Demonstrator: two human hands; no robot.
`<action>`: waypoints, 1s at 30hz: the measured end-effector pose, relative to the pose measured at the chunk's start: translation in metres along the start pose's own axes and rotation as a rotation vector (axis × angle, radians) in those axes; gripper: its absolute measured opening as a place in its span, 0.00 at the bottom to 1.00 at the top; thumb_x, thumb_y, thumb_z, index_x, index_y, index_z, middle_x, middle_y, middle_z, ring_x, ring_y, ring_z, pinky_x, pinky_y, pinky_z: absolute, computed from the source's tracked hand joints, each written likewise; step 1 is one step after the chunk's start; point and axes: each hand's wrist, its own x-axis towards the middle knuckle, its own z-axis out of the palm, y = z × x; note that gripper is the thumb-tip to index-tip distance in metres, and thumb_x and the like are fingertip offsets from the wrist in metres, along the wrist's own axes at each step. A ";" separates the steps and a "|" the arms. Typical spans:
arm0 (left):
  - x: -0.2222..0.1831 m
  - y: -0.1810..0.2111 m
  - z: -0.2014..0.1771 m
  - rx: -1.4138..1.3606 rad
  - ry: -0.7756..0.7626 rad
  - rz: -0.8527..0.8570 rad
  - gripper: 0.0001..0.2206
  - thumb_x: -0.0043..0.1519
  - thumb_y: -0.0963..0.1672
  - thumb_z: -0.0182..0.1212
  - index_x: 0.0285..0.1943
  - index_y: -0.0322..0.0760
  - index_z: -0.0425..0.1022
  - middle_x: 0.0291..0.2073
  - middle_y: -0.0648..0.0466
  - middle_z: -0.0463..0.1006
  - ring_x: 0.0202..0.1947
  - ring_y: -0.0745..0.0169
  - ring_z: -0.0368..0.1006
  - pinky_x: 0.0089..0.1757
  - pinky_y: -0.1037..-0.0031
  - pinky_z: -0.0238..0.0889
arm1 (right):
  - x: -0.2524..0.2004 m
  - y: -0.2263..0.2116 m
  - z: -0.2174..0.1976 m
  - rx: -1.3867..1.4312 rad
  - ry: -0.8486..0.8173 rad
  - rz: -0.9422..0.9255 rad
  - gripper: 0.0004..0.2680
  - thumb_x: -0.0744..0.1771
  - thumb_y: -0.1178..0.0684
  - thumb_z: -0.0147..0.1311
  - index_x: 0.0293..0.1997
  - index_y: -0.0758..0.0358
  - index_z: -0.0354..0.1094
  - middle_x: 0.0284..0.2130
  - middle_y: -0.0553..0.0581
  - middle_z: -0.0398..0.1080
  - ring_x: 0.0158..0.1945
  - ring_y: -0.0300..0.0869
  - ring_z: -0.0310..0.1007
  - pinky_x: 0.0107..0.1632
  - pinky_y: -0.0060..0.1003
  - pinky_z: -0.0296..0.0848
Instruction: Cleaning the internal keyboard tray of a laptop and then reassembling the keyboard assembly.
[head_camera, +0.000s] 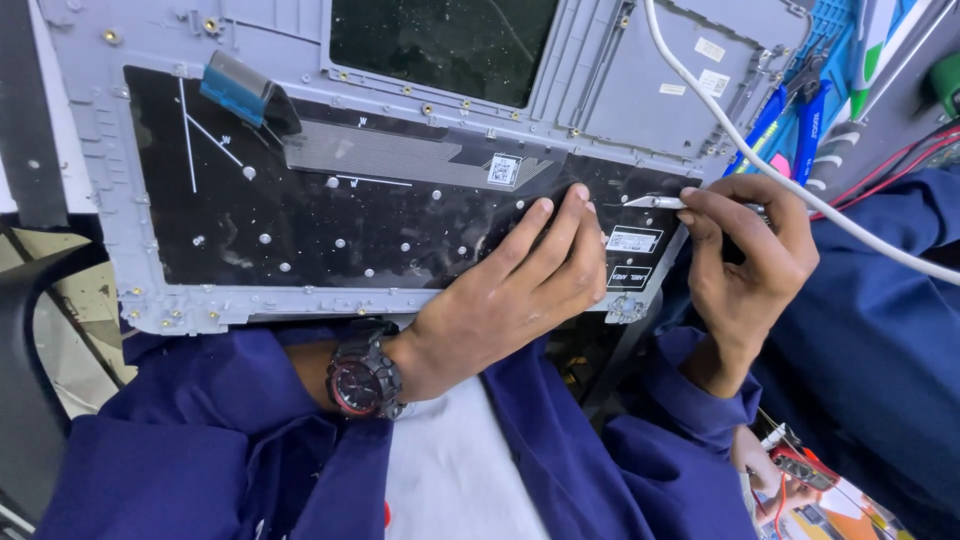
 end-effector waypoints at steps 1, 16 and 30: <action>0.000 0.000 0.000 -0.003 0.000 0.000 0.11 0.77 0.43 0.44 0.64 0.37 0.67 0.61 0.48 0.72 0.66 0.54 0.66 0.67 0.66 0.57 | 0.001 0.001 0.000 -0.002 -0.001 0.001 0.02 0.73 0.68 0.57 0.46 0.76 0.76 0.40 0.69 0.68 0.42 0.55 0.70 0.50 0.47 0.69; -0.003 -0.002 -0.002 -0.015 -0.027 0.074 0.08 0.78 0.42 0.50 0.63 0.39 0.68 0.62 0.46 0.73 0.67 0.46 0.65 0.68 0.59 0.55 | 0.002 -0.008 0.016 0.054 0.222 0.030 0.07 0.65 0.77 0.55 0.35 0.75 0.72 0.33 0.67 0.59 0.36 0.53 0.64 0.47 0.46 0.68; -0.003 -0.003 0.000 -0.067 -0.046 0.097 0.10 0.77 0.42 0.44 0.64 0.35 0.67 0.63 0.44 0.72 0.67 0.45 0.65 0.67 0.59 0.56 | -0.004 -0.004 0.014 -0.018 0.085 0.019 0.02 0.71 0.67 0.58 0.42 0.77 0.73 0.37 0.69 0.66 0.40 0.55 0.68 0.46 0.46 0.69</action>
